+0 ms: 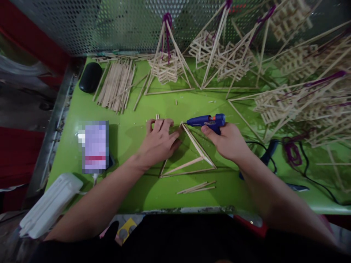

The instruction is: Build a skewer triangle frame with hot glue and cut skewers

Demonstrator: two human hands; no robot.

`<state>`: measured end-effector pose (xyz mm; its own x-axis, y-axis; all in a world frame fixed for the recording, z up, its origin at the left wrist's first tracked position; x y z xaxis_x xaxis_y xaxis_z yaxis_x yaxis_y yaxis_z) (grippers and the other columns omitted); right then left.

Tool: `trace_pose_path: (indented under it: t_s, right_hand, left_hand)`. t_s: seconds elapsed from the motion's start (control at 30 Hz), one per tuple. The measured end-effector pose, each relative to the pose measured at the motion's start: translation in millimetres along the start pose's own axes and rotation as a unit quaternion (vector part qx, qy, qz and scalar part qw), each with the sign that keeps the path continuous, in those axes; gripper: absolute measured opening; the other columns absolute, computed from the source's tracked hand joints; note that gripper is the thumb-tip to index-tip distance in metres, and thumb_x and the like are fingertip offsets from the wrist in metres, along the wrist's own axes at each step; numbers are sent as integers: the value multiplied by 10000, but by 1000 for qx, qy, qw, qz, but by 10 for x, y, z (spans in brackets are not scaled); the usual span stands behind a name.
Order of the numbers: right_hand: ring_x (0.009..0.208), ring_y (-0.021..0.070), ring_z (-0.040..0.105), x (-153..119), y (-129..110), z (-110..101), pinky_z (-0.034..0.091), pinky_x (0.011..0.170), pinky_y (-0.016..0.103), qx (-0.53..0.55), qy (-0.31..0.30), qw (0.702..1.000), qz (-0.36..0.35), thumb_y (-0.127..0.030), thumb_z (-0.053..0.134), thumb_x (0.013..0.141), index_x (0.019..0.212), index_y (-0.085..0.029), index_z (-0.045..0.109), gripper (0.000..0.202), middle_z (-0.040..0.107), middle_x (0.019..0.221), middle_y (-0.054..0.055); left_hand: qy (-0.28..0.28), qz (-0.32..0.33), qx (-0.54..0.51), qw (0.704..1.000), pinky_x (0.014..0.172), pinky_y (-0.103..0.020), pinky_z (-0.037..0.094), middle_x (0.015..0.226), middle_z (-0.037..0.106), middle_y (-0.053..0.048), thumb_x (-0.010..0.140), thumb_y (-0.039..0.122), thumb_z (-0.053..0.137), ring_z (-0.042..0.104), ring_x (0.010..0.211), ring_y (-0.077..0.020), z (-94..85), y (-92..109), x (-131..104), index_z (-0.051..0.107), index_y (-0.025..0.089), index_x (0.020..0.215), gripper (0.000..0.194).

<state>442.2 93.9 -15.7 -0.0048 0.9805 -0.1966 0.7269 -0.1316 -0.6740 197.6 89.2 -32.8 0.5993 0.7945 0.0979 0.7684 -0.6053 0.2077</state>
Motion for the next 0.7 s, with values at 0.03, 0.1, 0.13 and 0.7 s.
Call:
trace_pose_path:
  t_s: [0.03, 0.1, 0.13, 0.7]
  right_hand:
    - [574, 205, 465, 0, 4, 1, 361, 610, 400, -4, -2, 1000, 2, -861, 593, 977, 664, -278, 530, 665, 500, 593, 26]
    - [576, 204, 455, 1, 10, 4, 355, 606, 397, -8, -6, 1000, 5, -795, 611, 992, 668, -279, 521, 616, 490, 594, 24]
    - [578, 204, 454, 1, 13, 5, 353, 606, 396, -9, -6, 1000, 7, -770, 619, 998, 674, -279, 523, 596, 490, 599, 24]
    - [551, 176, 420, -30, 5, 20, 322, 587, 372, -26, -7, 999, 23, -708, 651, 1029, 648, -275, 479, 601, 450, 571, 5]
  left_hand:
    - [0, -1, -2, 1000, 1222, -696, 411, 1499, 637, -205, 1172, 395, 592, 560, 1376, -411, 1, -2, 0, 754, 295, 1561, 433]
    - [-1, -7, -12, 1000, 1229, -702, 407, 1494, 640, -196, 1161, 392, 612, 557, 1376, -412, 3, -9, 4, 755, 309, 1559, 431]
    - [-1, -9, -16, 1000, 1230, -706, 405, 1491, 640, -193, 1157, 394, 617, 556, 1375, -413, 4, -12, 6, 753, 317, 1563, 434]
    - [3, -5, 7, 1000, 1204, -721, 426, 1454, 625, -198, 1184, 465, 546, 556, 1340, -414, 59, -23, 23, 724, 326, 1609, 481]
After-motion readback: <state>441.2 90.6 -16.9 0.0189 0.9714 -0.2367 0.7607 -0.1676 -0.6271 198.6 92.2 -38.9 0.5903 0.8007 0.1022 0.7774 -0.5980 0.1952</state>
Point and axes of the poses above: each hand's wrist, its own x-axis towards the middle knuckle, its own z-axis out of the palm, y = z × x, the point moved 6 cm from there along x, towards the middle knuckle
